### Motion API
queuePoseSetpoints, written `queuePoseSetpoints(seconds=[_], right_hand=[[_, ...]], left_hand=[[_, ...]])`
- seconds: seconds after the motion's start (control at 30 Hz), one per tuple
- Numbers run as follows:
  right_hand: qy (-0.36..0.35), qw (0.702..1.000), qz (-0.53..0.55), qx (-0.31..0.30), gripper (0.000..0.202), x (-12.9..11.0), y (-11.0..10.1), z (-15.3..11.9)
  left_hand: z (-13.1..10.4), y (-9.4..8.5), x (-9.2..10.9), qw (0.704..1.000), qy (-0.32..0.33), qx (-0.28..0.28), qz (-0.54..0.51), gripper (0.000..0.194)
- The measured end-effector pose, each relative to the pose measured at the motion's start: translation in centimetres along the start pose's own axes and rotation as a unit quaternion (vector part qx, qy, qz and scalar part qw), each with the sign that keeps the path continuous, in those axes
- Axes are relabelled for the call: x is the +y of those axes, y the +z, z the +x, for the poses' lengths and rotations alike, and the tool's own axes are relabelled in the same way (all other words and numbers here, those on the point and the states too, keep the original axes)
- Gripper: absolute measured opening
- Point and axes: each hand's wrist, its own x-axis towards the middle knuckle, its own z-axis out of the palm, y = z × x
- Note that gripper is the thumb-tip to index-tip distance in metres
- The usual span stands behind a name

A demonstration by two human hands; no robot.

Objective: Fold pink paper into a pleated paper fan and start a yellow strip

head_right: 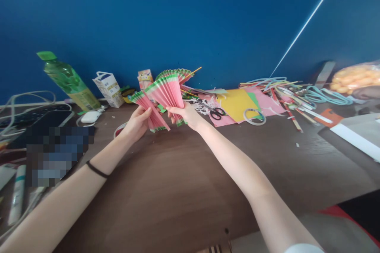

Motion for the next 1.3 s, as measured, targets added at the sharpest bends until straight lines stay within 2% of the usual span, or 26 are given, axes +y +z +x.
queuePoseSetpoints(seconds=[0.3, 0.47, 0.73, 0.93, 1.3], right_hand=[[0.009, 0.999, 0.004, -0.037, 0.025, 0.7, -0.7, 0.1], [0.020, 0.999, 0.011, -0.031, 0.029, 1.4, -1.2, 0.3], [0.023, 0.999, 0.007, -0.026, 0.031, 1.6, -1.4, 0.4], [0.020, 0.999, 0.014, -0.030, 0.028, 1.7, -1.5, 0.4], [0.033, 0.999, 0.020, -0.023, 0.029, 1.8, -1.4, 0.4]], left_hand=[[0.0, 0.1, -0.4, 0.999, 0.031, -0.002, 0.031, 0.028], [0.0, -0.1, -0.7, 0.998, 0.041, -0.001, 0.057, 0.028], [-0.3, 0.7, 0.0, 0.995, 0.030, 0.006, 0.099, 0.029], [-0.4, 0.4, -0.2, 0.991, 0.037, 0.014, 0.131, 0.025], [-0.4, 0.7, -0.1, 0.989, 0.042, 0.011, 0.140, 0.030]])
